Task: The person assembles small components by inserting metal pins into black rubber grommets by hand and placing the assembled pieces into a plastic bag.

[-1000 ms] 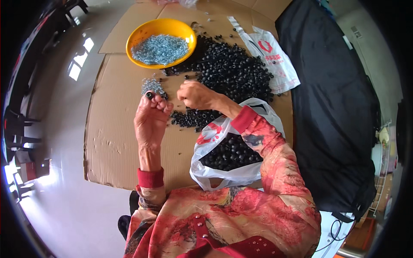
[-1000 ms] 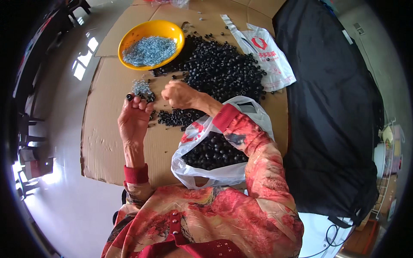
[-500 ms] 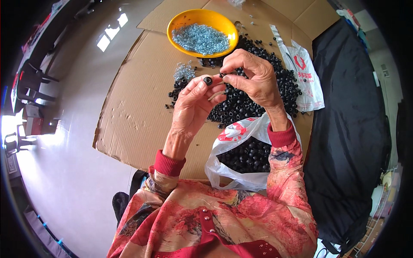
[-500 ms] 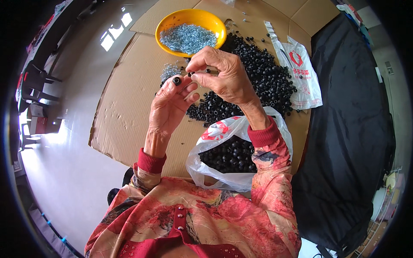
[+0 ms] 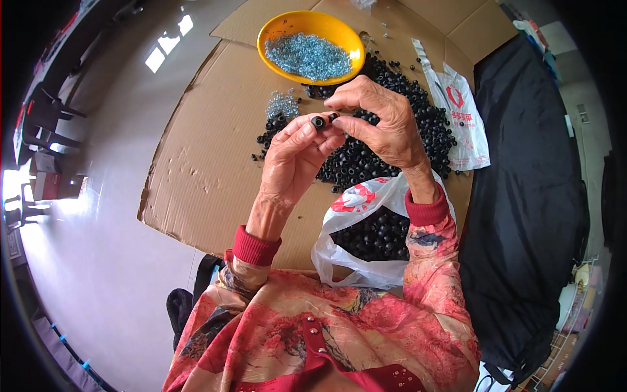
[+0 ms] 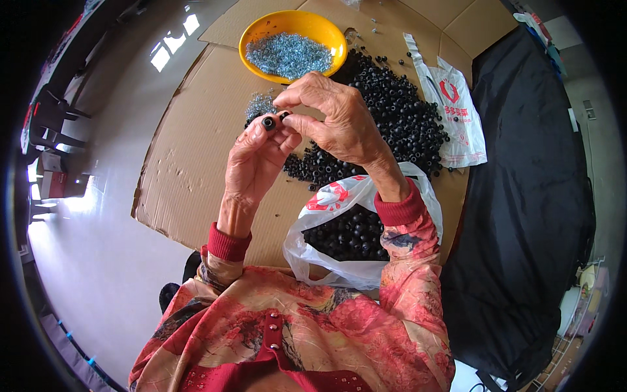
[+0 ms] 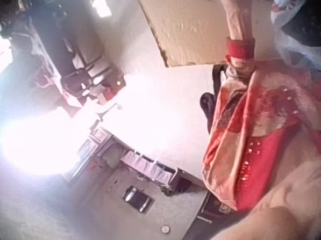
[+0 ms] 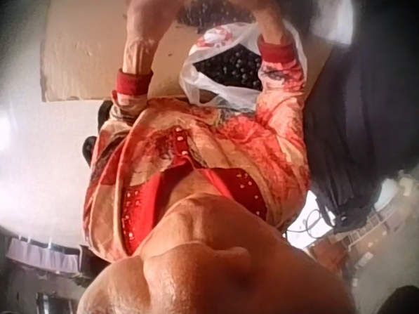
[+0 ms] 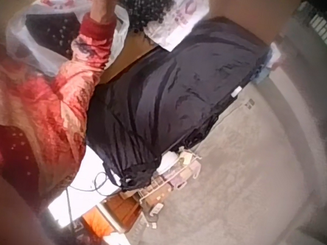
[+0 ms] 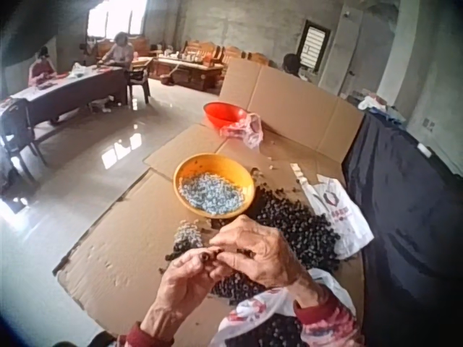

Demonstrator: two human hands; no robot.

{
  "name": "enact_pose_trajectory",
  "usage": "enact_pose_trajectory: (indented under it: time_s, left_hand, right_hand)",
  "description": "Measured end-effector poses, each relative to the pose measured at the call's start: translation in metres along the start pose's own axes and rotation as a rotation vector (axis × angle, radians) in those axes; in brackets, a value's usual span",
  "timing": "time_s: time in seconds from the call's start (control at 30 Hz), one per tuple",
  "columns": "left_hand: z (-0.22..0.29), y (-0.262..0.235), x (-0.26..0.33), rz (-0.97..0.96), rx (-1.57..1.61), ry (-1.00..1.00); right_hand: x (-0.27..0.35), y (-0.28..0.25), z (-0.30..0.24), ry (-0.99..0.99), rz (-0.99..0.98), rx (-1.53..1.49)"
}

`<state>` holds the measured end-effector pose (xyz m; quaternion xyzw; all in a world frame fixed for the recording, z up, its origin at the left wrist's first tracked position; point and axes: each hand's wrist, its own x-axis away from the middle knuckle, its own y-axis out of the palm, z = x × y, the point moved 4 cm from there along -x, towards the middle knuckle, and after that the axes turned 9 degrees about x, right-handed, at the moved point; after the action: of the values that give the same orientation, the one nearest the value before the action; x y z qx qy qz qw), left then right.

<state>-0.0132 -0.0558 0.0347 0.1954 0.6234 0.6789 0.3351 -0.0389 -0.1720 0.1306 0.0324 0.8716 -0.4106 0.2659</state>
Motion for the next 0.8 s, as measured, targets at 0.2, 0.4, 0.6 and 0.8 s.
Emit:
enact_pose_trajectory:
  time_s: [0.2, 0.4, 0.6, 0.8]
  left_hand:
    - [-0.003, -0.001, 0.000, 0.015, 0.078, 0.005]
    - [-0.004, 0.004, 0.000, 0.004, 0.100, 0.002]
    - [-0.005, 0.004, -0.001, 0.048, 0.052, -0.017]
    - [-0.005, 0.004, -0.001, 0.099, 0.025, -0.015]
  right_hand:
    - [0.002, 0.000, -0.001, -0.010, -0.003, 0.062]
    - [0.002, -0.003, -0.001, -0.001, 0.015, 0.018]
    - [-0.007, -0.011, -0.012, -0.049, 0.038, 0.015]
    - [-0.007, -0.006, -0.018, -0.112, -0.014, 0.097]
